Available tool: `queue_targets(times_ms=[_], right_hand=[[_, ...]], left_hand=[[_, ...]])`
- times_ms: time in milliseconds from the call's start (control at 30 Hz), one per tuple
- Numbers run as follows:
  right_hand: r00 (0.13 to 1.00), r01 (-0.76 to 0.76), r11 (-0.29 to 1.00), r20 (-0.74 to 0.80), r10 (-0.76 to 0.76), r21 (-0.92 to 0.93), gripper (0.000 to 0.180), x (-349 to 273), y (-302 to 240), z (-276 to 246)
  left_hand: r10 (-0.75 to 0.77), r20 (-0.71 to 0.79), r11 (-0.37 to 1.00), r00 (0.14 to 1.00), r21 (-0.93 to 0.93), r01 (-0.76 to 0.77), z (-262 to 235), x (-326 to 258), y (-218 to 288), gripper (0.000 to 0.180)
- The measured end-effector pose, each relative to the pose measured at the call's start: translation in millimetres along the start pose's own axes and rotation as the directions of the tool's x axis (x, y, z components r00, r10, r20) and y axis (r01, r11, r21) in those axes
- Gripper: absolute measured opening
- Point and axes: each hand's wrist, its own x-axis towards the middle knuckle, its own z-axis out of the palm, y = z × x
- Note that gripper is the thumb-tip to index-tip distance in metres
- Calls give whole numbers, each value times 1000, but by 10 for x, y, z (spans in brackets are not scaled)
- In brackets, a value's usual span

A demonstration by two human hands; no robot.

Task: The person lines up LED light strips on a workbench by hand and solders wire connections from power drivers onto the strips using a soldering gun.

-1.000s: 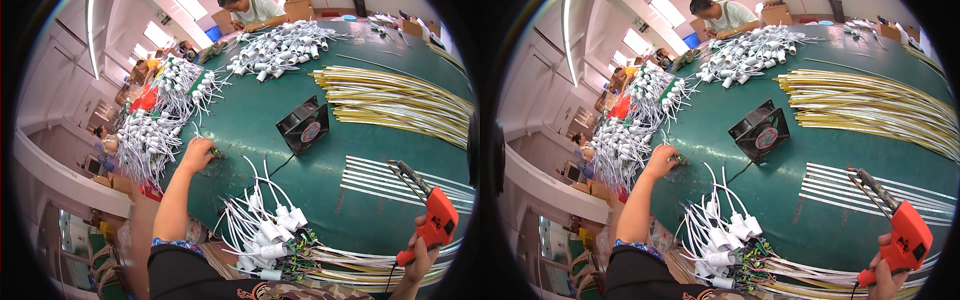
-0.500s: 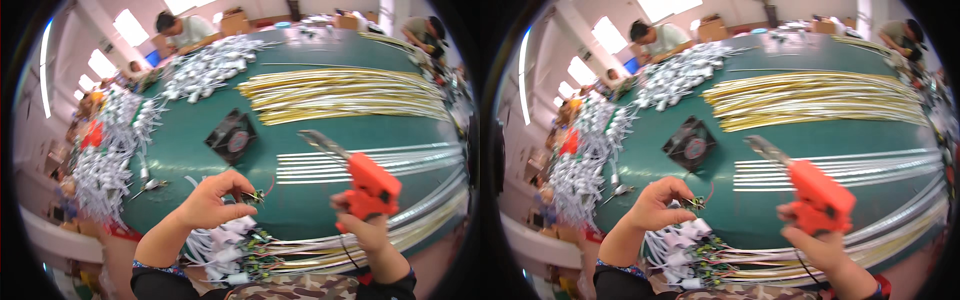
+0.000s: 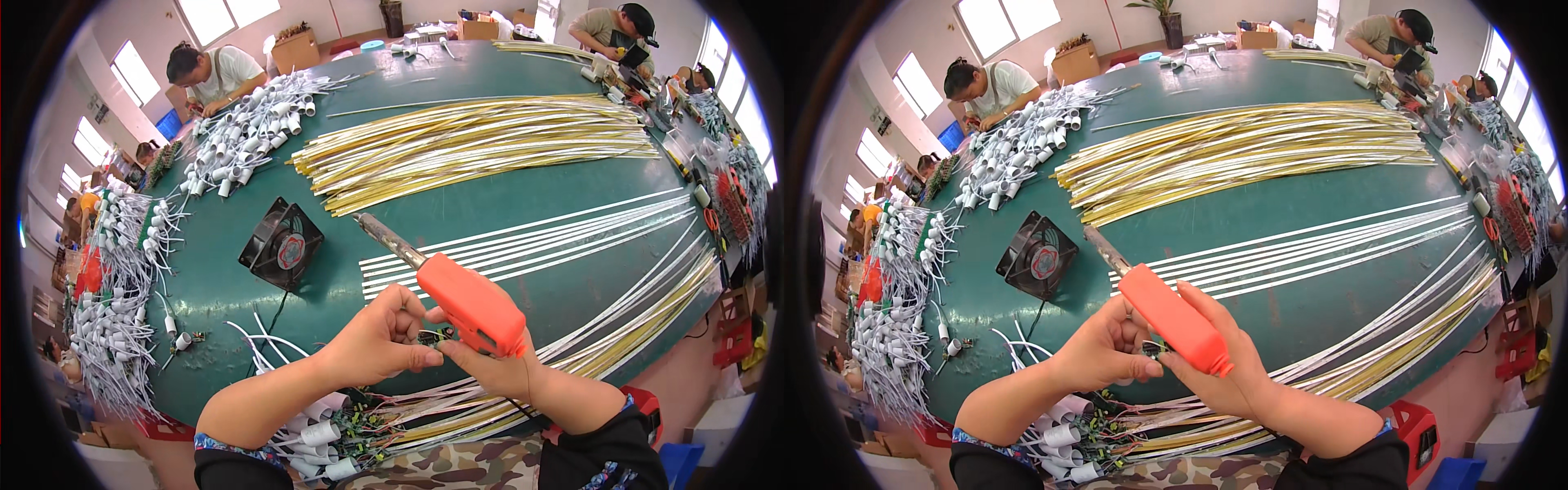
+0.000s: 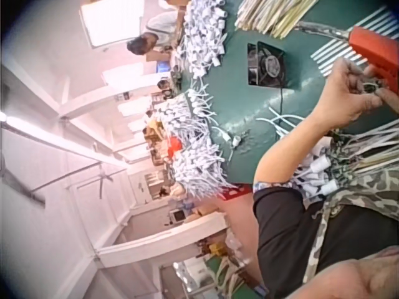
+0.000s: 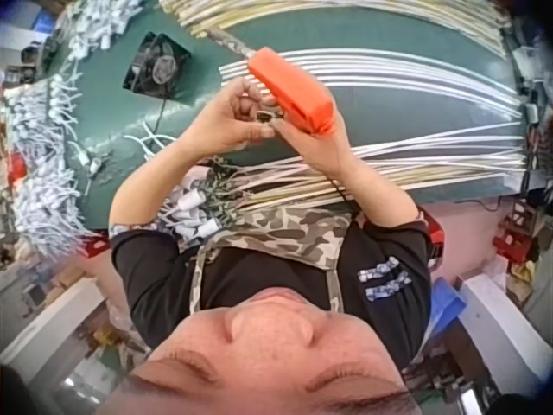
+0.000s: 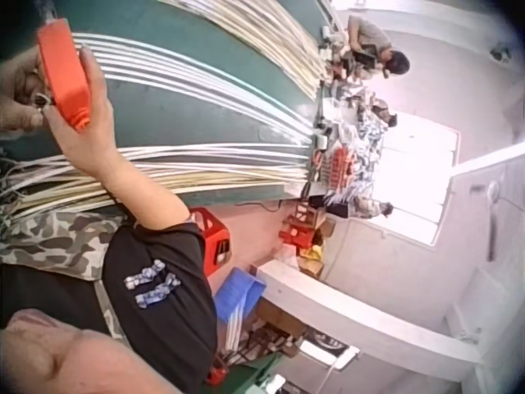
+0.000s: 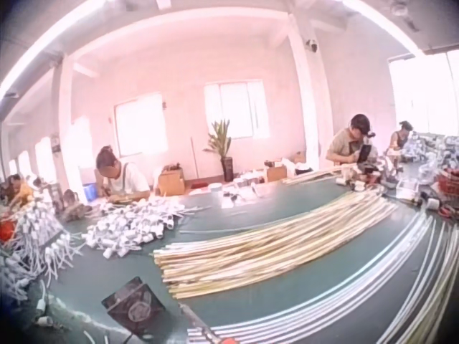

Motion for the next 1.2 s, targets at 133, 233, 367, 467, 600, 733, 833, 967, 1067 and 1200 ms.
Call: queue_targets(times_ms=[133,233,367,467,600,733,833,967,1067,1200], right_hand=[[999,-2,999,53,4,-36,69,37,21,6],[993,93,982,83,-81,-162,63,66,-92,-5],[941,339,884,129,-314,-323,66,102,-56,-25],[905,425,847,128,-406,-321,71,94,-5,-24],[945,312,922,-26,-326,-230,57,28,121,-12],[997,13,997,-70,-8,70,21,18,-83,-29],[991,13,981,-136,14,196,20,37,-74,-5],[986,-27,956,-148,73,294,19,32,-110,21],[985,-34,956,-152,81,290,17,47,-159,-50],[957,-69,958,-251,142,277,15,50,-202,-174]], left_hand=[[77,-54,984,996,164,-68,39,-16,-44,60],[3,-24,978,1000,208,2,13,-12,-7,67],[-196,83,974,977,131,184,39,70,148,54],[-245,136,968,960,94,234,53,100,189,48],[-134,98,989,986,-55,140,-37,76,-75,50],[-40,115,980,993,-190,62,-53,2,-96,49],[42,77,992,996,114,-51,0,38,-7,53],[217,-3,853,976,486,-188,213,114,86,53],[321,-36,816,946,519,-256,243,133,72,40],[116,-64,897,991,436,-77,167,57,111,20]])
